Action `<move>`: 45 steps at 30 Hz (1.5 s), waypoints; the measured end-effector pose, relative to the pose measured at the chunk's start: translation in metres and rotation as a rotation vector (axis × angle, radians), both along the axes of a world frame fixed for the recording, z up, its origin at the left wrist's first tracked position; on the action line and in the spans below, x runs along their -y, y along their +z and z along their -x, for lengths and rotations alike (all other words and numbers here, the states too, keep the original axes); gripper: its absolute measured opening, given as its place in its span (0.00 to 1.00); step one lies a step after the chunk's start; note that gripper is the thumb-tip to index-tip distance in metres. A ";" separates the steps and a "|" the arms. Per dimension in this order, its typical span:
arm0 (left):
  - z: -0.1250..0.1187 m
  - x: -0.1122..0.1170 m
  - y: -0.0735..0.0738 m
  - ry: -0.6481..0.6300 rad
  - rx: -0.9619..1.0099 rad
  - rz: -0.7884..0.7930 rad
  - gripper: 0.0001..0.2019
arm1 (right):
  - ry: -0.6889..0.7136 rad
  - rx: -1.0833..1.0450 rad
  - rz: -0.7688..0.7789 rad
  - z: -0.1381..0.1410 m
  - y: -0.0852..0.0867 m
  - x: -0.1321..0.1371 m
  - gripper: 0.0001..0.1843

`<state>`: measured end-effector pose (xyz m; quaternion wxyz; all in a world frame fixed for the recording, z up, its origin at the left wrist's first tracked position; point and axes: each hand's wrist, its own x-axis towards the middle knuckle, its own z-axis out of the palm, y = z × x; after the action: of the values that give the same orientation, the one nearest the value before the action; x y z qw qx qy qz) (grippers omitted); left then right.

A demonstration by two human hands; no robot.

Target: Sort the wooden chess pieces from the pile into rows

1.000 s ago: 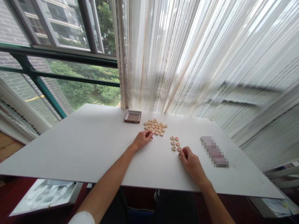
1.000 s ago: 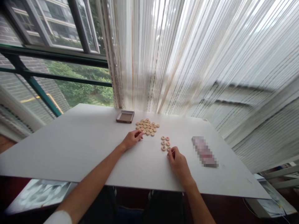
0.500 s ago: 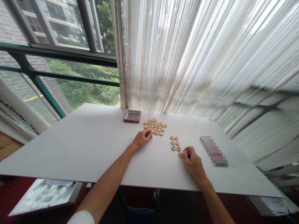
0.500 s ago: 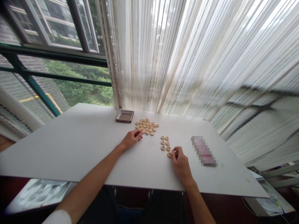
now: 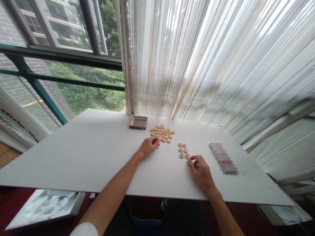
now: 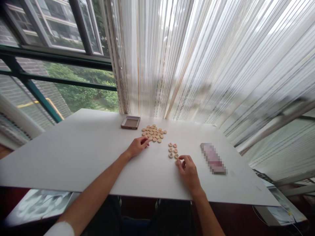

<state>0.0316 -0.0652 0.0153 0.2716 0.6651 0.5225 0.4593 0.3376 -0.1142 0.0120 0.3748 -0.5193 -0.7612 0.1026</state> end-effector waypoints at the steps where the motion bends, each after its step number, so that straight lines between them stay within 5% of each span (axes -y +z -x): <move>1: 0.000 0.000 0.000 0.002 -0.004 -0.002 0.16 | -0.006 -0.017 0.006 0.000 0.001 -0.001 0.08; 7: 0.000 0.001 0.002 -0.002 -0.030 0.002 0.16 | 0.020 -0.031 -0.045 0.010 0.023 -0.027 0.09; 12: 0.000 0.002 0.003 0.004 -0.024 0.018 0.16 | 0.159 0.090 0.020 0.038 0.044 -0.096 0.12; 17: 0.000 0.001 -0.001 0.013 -0.020 0.003 0.15 | 0.260 0.302 0.098 0.070 0.044 -0.165 0.16; 23: 0.001 0.000 -0.003 0.007 -0.029 -0.011 0.14 | 0.233 0.343 0.124 0.087 0.040 -0.196 0.10; 27: 0.001 -0.001 -0.004 0.002 -0.033 -0.014 0.13 | 0.162 0.299 0.104 0.085 0.048 -0.188 0.12; 32: 0.001 -0.002 -0.003 0.006 0.043 -0.003 0.15 | 0.104 0.150 0.018 0.111 0.049 -0.137 0.18; 38: 0.002 -0.005 0.000 0.100 0.137 -0.109 0.14 | 0.341 -0.402 0.057 0.166 0.022 -0.073 0.14; 45: 0.002 -0.006 -0.002 0.086 0.119 -0.102 0.12 | 0.431 -0.709 0.299 0.170 -0.004 -0.065 0.17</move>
<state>0.0294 -0.0594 0.0131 0.2482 0.6265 0.5094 0.5352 0.1674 -0.0488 0.0079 0.5035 -0.3297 -0.6534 0.4593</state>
